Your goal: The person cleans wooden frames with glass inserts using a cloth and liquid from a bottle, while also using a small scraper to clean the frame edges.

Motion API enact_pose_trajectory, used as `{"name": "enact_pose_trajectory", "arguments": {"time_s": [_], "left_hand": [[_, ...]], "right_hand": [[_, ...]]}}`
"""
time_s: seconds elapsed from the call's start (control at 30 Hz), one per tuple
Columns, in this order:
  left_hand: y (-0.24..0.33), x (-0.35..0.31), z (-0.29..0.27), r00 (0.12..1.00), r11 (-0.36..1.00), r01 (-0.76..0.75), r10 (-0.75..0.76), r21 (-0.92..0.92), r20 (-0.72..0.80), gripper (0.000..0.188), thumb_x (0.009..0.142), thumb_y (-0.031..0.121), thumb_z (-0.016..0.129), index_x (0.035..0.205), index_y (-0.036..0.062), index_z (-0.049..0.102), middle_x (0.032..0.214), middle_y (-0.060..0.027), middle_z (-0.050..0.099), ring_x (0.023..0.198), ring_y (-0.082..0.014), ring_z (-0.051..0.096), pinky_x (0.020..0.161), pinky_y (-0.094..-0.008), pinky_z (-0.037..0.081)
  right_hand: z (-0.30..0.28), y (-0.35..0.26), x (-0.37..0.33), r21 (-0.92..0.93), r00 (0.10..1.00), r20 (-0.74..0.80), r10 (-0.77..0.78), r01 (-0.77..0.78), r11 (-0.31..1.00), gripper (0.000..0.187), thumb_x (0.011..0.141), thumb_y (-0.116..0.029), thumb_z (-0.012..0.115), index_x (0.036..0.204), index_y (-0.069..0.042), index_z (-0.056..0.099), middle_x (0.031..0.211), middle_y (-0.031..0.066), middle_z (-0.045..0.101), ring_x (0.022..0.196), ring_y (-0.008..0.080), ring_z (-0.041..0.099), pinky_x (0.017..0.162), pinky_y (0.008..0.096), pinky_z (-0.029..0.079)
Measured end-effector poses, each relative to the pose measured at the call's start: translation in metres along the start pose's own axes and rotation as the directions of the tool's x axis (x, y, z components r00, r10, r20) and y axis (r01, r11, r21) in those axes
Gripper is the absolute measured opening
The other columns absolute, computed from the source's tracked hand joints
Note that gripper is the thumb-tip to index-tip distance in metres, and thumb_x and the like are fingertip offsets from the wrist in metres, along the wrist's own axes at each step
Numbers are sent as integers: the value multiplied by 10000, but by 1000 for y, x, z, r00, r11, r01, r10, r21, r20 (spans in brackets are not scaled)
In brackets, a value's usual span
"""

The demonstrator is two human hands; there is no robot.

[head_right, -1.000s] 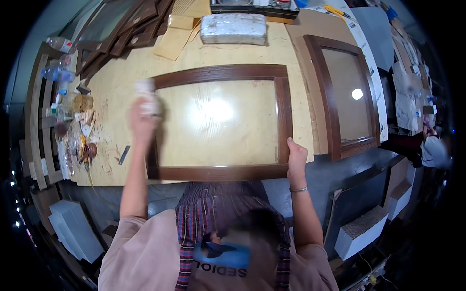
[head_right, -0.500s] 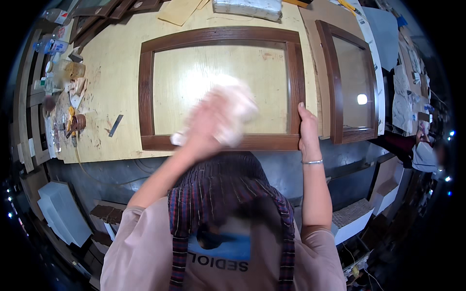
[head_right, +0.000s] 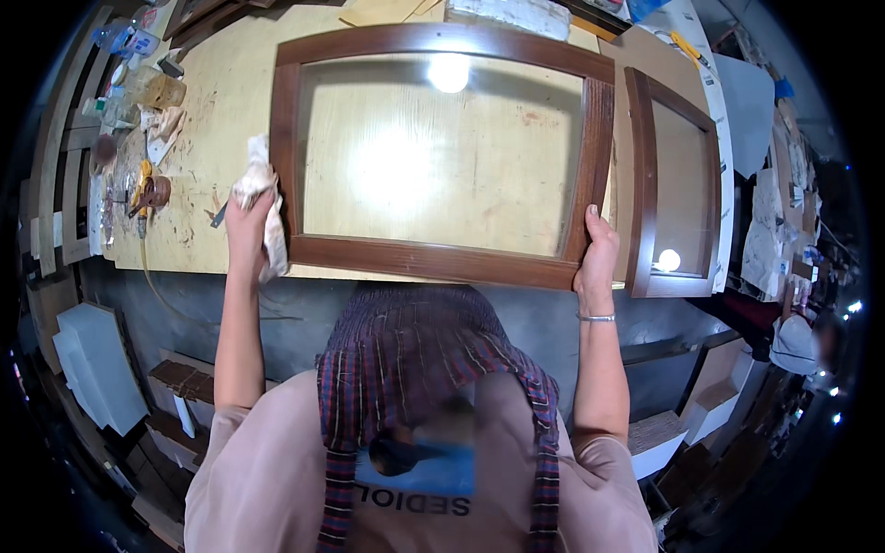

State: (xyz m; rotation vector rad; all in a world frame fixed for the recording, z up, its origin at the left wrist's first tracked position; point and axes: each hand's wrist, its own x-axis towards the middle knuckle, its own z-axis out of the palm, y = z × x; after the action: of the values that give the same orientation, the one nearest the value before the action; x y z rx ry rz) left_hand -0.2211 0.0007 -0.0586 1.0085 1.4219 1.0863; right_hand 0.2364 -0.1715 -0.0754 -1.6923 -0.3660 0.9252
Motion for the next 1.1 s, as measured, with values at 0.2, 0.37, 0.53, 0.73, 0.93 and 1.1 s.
{"name": "enact_pose_trajectory", "arguments": {"time_s": [0.2,0.37,0.53,0.73,0.93,1.1], "left_hand": [[12,45,33,997,875,-63,30,-480,-77,113,864,31,687,969,9,652,872,-38,662,739,-125,633,644,-261,508],[16,68,54,980,956,-191,174,-221,-91,155,876,51,690,1004,-24,644,867,-35,660,761,-137,637,693,-266,515],[21,51,95,774,779,-605,624,165,-108,352,855,53,701,1178,-36,593,1058,-62,632,849,-141,619,748,-258,513],[-1,-81,165,52,103,-995,528,-2,848,264,844,157,651,1096,77,662,1250,-98,636,1186,-266,582,1091,-503,371],[-31,-32,74,520,269,-838,657,474,546,257,819,160,703,1046,40,687,1226,-169,642,1185,-342,586,1042,-467,417],[-29,-106,129,318,303,-939,583,163,748,241,815,184,702,1018,54,696,1173,-153,670,1162,-283,614,1028,-456,433]], "right_hand": [[-8,-46,-7,179,944,189,-272,239,954,338,971,-322,566,1105,-12,586,966,98,638,793,192,621,702,310,512],[13,-131,6,191,952,231,-199,156,969,318,970,-323,551,989,-5,554,836,185,655,678,254,663,596,355,566],[18,-125,1,195,964,65,-257,241,951,319,966,-317,569,944,0,554,725,125,602,627,225,640,497,346,560],[31,-133,9,175,969,83,-233,216,961,327,961,-323,580,959,3,556,750,117,589,637,224,639,487,350,561],[36,-115,12,236,994,11,-113,107,966,324,959,-268,587,983,54,554,805,121,583,642,219,637,454,336,557],[33,-93,18,189,997,19,74,-77,979,320,981,-284,537,1000,35,554,776,152,606,592,239,630,452,348,530]]}}
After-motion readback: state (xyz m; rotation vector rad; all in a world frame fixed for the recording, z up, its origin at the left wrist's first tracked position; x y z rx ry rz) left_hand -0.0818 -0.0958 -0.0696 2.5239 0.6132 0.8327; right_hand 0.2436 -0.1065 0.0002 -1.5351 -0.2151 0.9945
